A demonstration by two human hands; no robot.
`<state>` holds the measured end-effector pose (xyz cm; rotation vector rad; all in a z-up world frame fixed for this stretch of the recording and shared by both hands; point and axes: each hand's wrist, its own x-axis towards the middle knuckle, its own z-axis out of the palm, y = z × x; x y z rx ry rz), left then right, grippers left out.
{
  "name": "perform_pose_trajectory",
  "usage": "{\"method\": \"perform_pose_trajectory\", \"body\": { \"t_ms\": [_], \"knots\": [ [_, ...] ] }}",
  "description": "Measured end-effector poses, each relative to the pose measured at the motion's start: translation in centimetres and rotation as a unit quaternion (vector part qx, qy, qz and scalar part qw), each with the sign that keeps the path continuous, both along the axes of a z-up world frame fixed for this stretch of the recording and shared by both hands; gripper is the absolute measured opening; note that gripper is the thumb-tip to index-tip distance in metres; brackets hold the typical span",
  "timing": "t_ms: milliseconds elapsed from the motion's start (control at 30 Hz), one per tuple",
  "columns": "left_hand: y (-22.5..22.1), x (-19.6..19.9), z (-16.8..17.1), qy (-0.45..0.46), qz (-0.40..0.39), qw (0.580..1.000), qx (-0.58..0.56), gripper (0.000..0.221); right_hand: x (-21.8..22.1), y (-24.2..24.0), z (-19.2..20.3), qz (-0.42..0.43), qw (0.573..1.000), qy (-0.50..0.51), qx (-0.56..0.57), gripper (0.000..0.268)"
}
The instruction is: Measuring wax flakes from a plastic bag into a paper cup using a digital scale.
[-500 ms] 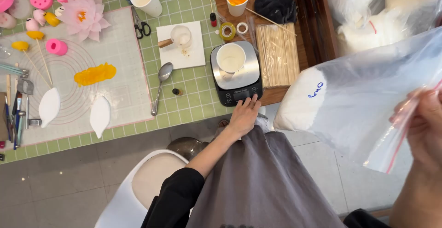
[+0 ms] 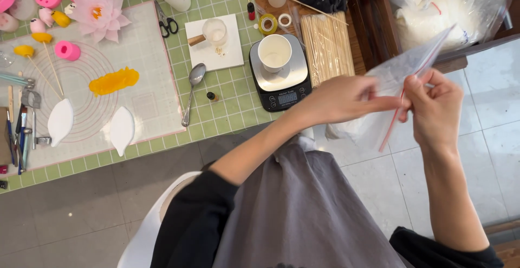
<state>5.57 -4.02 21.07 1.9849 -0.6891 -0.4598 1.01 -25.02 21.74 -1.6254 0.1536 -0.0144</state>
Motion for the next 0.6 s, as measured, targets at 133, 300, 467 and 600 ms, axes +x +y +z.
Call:
{"method": "perform_pose_trajectory", "body": {
  "t_ms": [133, 300, 467, 600],
  "knots": [
    [-4.2, 3.3, 0.1, 0.043, -0.07, 0.996, -0.021, 0.061, 1.7, -0.9, 1.2, 0.015, 0.999, -0.039, -0.01, 0.032],
    [-4.8, 5.4, 1.2, 0.186, -0.144, 0.938, -0.254, 0.041, 3.9, -1.2, 1.7, 0.026, 0.995, -0.033, 0.09, 0.031],
    [-4.6, 6.9, -2.4, 0.236, -0.101, 0.929, -0.267, 0.04, 6.3, -0.9, -0.7, 0.039, 0.987, -0.008, 0.156, 0.029],
    [-5.2, 7.6, -3.4, 0.274, -0.054, 0.92, -0.275, 0.05, 7.7, -1.2, -1.8, 0.048, 0.985, 0.009, 0.165, 0.024]
  ]
}}
